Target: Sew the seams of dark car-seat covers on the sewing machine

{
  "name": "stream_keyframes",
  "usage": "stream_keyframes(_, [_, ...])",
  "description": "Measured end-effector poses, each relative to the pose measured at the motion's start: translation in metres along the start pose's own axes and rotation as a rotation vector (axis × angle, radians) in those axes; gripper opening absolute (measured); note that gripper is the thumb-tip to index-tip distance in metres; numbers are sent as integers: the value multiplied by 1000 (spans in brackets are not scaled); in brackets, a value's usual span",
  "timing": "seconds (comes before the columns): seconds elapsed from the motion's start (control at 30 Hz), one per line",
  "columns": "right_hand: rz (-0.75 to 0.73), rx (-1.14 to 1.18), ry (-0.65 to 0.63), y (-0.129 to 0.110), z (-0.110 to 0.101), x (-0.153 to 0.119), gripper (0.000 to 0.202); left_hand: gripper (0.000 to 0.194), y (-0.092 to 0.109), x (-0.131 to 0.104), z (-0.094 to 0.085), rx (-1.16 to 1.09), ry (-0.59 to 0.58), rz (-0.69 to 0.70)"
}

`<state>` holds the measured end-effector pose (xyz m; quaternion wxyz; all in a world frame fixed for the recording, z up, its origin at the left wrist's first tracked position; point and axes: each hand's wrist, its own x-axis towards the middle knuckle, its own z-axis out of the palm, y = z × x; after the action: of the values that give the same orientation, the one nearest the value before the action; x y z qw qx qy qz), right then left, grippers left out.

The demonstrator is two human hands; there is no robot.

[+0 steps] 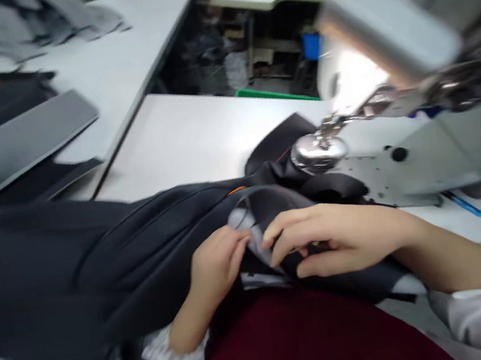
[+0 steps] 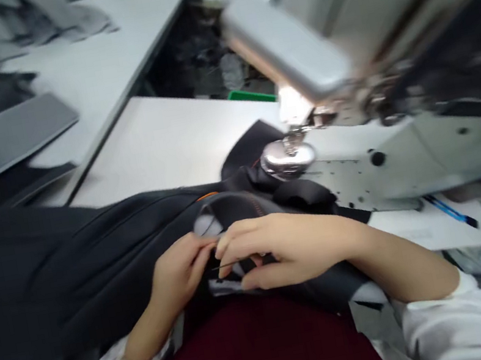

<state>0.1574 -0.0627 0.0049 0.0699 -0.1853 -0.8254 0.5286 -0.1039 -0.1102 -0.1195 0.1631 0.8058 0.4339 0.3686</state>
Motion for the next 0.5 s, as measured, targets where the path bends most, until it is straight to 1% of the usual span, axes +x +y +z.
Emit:
stream_keyframes(0.03, [44, 9, 66, -2, -3, -27, 31, 21, -1, 1, -2, -21, 18, -45])
stream_keyframes(0.07, [111, 11, 219, 0, -3, -57, 34, 19, -3, 1, -4, -56, 34, -96])
stream_keyframes(0.1, [179, 13, 419, 7, 0, -90, 35, 17, -4, 1, -6, -97, 47, -155])
stream_keyframes(0.13, [263, 0, 769, 19, 6, -125, 33, 16, -4, 1, -8, -144, 67, -219])
stream_keyframes(0.17, [363, -72, 1202, 34, 14, -159, 33, 15, -4, 2, -11, -198, 85, -283])
stream_keyframes(0.2, [423, -148, 1474, 52, 23, -191, 38, 15, -3, 3, -13, -250, 118, -348])
stream_keyframes(0.27, [488, -297, 1837, 92, 43, -247, 42, 16, 2, 4, -16, -353, 197, -480])
stream_keyframes(0.3, [552, -347, 1954, 112, 53, -269, 42, 17, 5, 6, -16, -400, 241, -544])
stream_keyframes(0.37, [728, -409, 2072, 152, 70, -301, 45, 18, 8, 7, -17, -475, 311, -668])
stream_keyframes(0.4, [834, -426, 2076, 169, 77, -312, 47, 17, 8, 7, -17, -506, 324, -718])
stream_keyframes(0.43, [937, -438, 2048, 185, 82, -320, 48, 16, 7, 6, -17, -530, 332, -755])
stream_keyframes(0.5, [1115, -461, 1950, 210, 89, -334, 46, 13, 3, 3, -16, -551, 356, -782])
